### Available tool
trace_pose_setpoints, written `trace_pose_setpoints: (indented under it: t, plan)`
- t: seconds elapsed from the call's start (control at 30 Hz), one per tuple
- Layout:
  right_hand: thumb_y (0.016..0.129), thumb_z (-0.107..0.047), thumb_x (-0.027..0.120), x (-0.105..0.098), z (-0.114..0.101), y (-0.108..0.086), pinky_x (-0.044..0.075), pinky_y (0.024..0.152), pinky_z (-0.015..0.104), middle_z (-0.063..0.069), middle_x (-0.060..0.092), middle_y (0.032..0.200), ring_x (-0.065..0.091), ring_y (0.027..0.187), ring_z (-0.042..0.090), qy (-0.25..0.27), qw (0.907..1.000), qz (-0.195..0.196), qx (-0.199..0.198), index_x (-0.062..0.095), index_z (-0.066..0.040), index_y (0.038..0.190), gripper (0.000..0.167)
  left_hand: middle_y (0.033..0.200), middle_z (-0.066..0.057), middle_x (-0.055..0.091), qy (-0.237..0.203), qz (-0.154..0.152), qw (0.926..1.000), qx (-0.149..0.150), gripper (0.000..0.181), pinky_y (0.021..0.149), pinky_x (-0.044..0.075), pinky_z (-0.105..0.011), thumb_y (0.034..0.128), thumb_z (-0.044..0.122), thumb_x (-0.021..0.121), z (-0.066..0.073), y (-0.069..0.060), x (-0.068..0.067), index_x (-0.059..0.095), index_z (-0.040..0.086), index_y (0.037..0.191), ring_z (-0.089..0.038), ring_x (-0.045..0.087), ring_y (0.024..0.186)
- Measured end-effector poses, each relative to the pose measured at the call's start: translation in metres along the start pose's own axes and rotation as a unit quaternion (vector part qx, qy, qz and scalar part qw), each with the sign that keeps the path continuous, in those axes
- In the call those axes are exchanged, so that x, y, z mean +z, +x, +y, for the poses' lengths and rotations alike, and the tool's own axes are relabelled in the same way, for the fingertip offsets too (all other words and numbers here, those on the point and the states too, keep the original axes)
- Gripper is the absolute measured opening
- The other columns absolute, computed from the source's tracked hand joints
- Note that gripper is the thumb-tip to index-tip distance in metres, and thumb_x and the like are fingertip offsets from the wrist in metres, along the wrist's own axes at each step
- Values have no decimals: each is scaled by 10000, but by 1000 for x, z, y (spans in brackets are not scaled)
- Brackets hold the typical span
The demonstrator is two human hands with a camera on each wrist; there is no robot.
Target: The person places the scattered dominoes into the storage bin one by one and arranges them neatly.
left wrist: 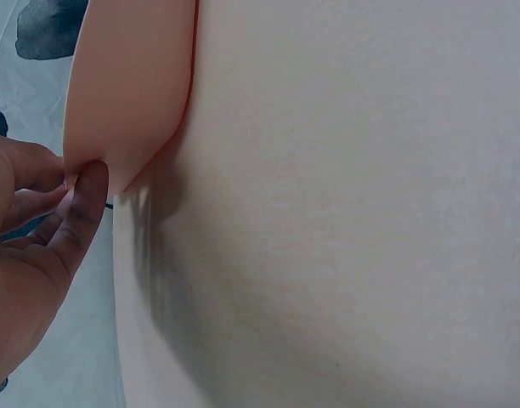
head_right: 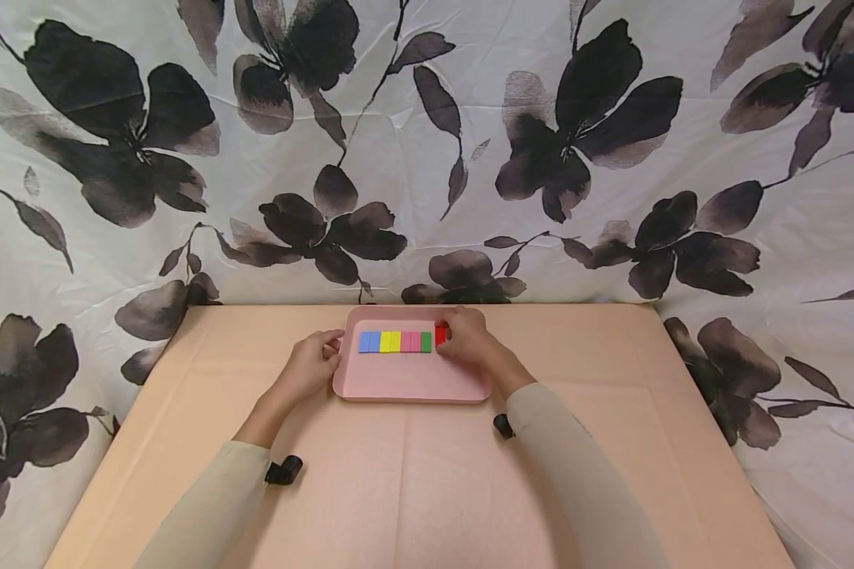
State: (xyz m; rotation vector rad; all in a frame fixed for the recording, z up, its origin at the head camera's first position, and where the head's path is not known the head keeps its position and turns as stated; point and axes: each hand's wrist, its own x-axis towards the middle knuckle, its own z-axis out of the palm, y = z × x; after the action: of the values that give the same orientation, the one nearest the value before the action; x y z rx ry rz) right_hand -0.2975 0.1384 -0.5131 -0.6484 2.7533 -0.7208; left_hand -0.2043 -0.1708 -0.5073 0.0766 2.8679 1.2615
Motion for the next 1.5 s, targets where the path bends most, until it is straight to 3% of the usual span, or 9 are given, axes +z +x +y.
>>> trace_pose_setpoints:
  t: [0.27, 0.6, 1.07, 1.5]
  plan:
    - [823, -214, 864, 6, -1, 0, 436, 842, 354, 49, 631, 943, 535, 973, 229, -151, 9998, -21, -157, 713, -80, 1191, 420, 1053, -165, 642, 15, 4, 10000, 69, 465, 757, 578, -315, 904, -59, 626, -1, -1, 0, 601, -80, 1367, -257, 683, 943]
    - [845, -140, 830, 6, -6, -5, 493, 824, 303, 109, 603, 1023, 522, 1003, 243, 392, 9987, -299, -98, 671, -8, 1232, 438, 1049, -169, 646, 10, 17, 9999, 104, 462, 745, 575, -307, 903, -63, 628, -2, -2, 0, 601, -88, 1363, -256, 686, 932]
    - [853, -153, 834, 9, -4, -4, 528, 912, 352, 110, 621, 1126, 514, 1077, 258, 362, 9989, -270, -124, 682, -28, 1244, 438, 1049, -158, 642, 30, -19, 10000, 67, 462, 767, 577, -326, 903, -47, 632, -2, -2, 0, 606, -77, 1364, -254, 686, 937]
    - [853, -151, 839, 9, -3, -3, 498, 904, 323, 114, 587, 1146, 510, 1073, 250, 556, 9981, -273, -56, 679, -33, 1245, 440, 1066, -158, 645, -9, -86, 9999, 58, 458, 777, 577, -322, 916, -39, 634, -2, 3, -3, 602, -71, 1372, -251, 687, 950]
